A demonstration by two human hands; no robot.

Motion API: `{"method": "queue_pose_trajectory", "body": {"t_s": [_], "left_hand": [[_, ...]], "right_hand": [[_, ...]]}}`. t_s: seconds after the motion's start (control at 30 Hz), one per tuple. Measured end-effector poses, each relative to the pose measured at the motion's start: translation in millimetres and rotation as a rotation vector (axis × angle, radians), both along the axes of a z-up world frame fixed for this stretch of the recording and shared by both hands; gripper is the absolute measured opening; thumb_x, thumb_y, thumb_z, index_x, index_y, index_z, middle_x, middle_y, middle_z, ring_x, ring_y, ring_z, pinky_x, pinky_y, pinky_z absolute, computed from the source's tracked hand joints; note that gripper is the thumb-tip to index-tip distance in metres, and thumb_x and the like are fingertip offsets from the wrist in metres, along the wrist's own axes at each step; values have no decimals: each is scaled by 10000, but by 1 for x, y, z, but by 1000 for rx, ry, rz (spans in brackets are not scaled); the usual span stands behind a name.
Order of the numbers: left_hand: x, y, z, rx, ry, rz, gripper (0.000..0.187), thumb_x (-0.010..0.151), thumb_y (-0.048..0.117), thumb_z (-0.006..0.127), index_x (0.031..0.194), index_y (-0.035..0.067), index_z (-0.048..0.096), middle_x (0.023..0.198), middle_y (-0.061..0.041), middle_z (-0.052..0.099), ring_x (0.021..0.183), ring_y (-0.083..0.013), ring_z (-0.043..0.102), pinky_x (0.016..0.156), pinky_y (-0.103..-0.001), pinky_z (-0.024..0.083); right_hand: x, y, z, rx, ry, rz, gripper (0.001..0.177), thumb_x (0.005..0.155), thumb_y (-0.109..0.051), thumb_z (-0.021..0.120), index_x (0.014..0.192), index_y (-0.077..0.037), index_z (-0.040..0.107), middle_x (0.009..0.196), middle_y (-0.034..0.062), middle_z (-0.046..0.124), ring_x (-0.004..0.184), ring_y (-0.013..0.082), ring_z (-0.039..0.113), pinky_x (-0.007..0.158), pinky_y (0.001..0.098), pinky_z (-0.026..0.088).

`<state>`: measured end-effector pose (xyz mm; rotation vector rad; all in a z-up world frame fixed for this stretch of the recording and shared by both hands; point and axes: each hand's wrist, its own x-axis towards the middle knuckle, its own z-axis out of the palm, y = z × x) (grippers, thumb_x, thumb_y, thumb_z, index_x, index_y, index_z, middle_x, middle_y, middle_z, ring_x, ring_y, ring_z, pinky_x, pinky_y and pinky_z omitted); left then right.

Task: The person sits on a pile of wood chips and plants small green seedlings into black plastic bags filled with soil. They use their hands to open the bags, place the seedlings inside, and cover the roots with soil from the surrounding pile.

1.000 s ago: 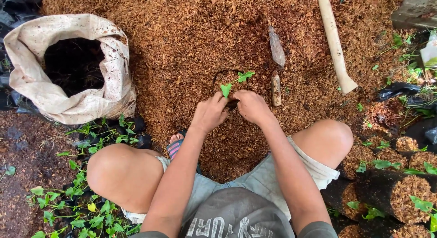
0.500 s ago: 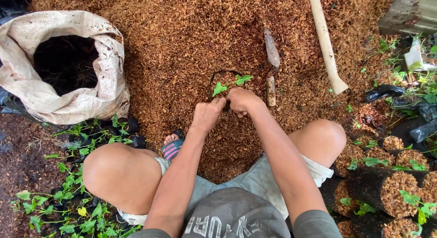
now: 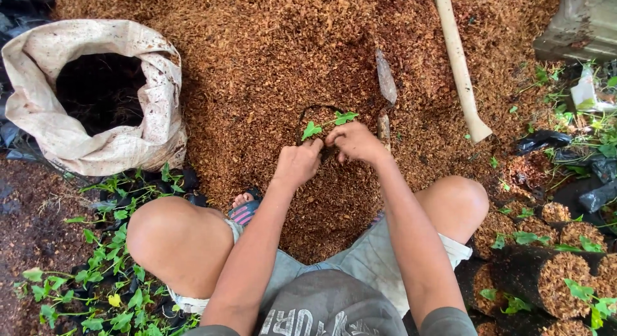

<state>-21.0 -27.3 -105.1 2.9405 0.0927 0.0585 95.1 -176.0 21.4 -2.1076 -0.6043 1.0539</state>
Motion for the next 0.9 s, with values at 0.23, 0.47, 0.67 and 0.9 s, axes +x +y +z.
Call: {"method": "queue_pose_trajectory", "body": {"t_s": [0.23,0.47,0.67,0.9], "left_hand": [[7,-39,9,66,-157,-4,205,941,207,596,1142,172,606,1069,-90,717,448,-92,607,456,-271,519],[2,-50,-2,99,-279,24,315,866,98,600,1179,129,577,1042,-70,657,466,-145,650,466,-324,535],[1,-34,15,92,-205,46,222,901,65,590,1107,139,623,974,-63,710,488,-165,680,484,-343,539],[-7,6,75,261,-168,149,194,898,51,653,1058,151,695,1014,-82,727,499,-124,656,460,-300,528]], "right_hand": [[55,-16,-77,96,-380,-374,171,1019,-220,610,1053,-80,703,985,163,712,874,312,698,751,454,549],[47,14,-66,156,-371,-187,387,984,-338,700,1210,-24,696,1156,278,686,1176,530,595,994,622,485],[57,24,-121,18,-504,-298,182,936,-266,604,915,-129,723,804,195,713,850,465,700,725,574,533],[-2,7,-55,153,-209,-637,249,897,-82,584,695,46,655,949,329,654,527,328,700,420,352,620]]}}
